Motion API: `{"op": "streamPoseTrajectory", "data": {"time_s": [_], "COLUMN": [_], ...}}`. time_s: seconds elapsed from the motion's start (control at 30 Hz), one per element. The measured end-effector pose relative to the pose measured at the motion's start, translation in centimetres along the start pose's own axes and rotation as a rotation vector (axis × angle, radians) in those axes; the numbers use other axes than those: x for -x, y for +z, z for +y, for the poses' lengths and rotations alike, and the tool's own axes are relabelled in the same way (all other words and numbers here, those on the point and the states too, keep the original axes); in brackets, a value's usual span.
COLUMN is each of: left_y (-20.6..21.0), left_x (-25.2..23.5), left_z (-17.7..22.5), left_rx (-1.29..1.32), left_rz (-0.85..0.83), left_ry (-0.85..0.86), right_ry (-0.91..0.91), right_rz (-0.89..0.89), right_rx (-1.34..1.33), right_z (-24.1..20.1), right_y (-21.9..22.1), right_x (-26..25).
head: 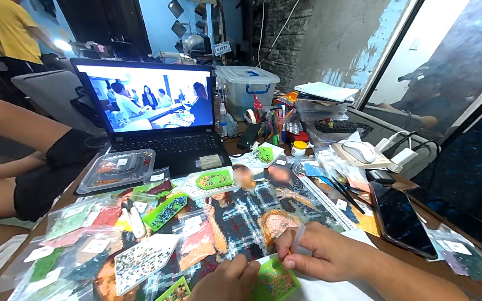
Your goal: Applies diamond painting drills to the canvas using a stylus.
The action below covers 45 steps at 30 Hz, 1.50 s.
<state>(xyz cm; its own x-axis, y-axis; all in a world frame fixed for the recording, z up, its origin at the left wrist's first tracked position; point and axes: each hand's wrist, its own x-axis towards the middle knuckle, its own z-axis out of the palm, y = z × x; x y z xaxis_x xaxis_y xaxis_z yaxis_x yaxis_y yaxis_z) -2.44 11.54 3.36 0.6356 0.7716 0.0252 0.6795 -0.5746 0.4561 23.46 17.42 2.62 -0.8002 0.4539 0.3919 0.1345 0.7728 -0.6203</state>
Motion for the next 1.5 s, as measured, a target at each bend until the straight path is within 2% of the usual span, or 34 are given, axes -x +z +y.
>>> {"op": "streamPoseTrajectory", "data": {"time_s": [1.5], "left_y": [0.08], "left_x": [-0.03], "left_z": [-0.06], "left_rx": [-0.002], "left_rz": [-0.004], "left_ry": [0.004], "right_ry": [0.008], "right_rz": [-0.005], "right_rx": [-0.014], "right_z": [-0.02], "right_y": [-0.01], "right_x": [0.06]}}
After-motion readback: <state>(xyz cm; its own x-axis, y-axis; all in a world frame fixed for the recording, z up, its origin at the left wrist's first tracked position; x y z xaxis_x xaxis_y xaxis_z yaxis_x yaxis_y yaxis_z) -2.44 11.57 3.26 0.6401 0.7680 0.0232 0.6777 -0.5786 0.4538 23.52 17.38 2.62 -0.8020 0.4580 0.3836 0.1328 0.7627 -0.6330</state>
